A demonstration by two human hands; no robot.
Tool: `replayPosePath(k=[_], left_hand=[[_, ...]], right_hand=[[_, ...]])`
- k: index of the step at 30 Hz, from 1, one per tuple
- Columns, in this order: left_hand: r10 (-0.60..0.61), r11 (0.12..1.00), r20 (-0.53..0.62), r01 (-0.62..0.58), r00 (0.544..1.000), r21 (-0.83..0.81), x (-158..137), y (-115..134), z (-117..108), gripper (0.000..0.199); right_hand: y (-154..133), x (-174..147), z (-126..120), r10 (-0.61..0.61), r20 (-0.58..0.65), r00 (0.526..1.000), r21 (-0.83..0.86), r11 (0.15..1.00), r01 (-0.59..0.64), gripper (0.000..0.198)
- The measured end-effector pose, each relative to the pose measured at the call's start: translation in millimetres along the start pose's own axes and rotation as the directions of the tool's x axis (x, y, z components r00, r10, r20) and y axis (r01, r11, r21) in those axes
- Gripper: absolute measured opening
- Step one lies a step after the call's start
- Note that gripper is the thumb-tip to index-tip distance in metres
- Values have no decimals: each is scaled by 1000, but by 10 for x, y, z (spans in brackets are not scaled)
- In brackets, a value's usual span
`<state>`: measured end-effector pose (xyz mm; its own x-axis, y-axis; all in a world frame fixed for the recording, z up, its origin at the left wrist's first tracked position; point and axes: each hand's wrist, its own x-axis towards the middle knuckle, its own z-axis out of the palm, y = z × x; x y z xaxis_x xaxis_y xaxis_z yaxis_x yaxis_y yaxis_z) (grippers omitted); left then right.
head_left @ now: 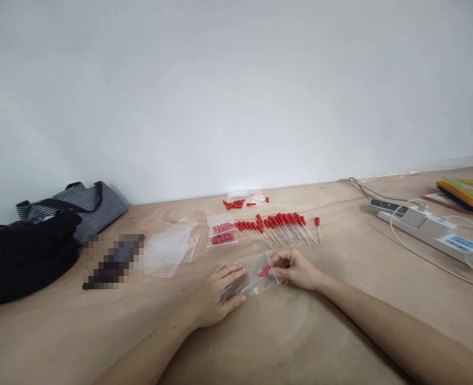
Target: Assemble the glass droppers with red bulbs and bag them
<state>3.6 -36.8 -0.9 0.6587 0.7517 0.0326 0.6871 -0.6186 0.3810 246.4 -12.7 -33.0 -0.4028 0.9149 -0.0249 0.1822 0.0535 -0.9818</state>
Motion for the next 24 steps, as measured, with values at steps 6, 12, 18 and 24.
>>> replayPosePath(k=[6,12,18,24], left_hand=[[48,999,-42,-48,998,-7,-12,-97,78,46],[57,998,-54,-58,997,-3,-10,-173,143,44],[50,999,-30,-50,998,-13,-11,-168,125,44],[30,999,-12,-30,999,-24,-8,-116,76,45]], right_hand=[[-73,-41,20,-288,144,947,-277,907,318,25],[-92,186,-369,-116,-302,946,-596,797,-93,12],[-110,536,-645,-116,-587,802,-631,686,-362,14],[-100,672,-560,-110,-634,766,-623,660,-420,23]])
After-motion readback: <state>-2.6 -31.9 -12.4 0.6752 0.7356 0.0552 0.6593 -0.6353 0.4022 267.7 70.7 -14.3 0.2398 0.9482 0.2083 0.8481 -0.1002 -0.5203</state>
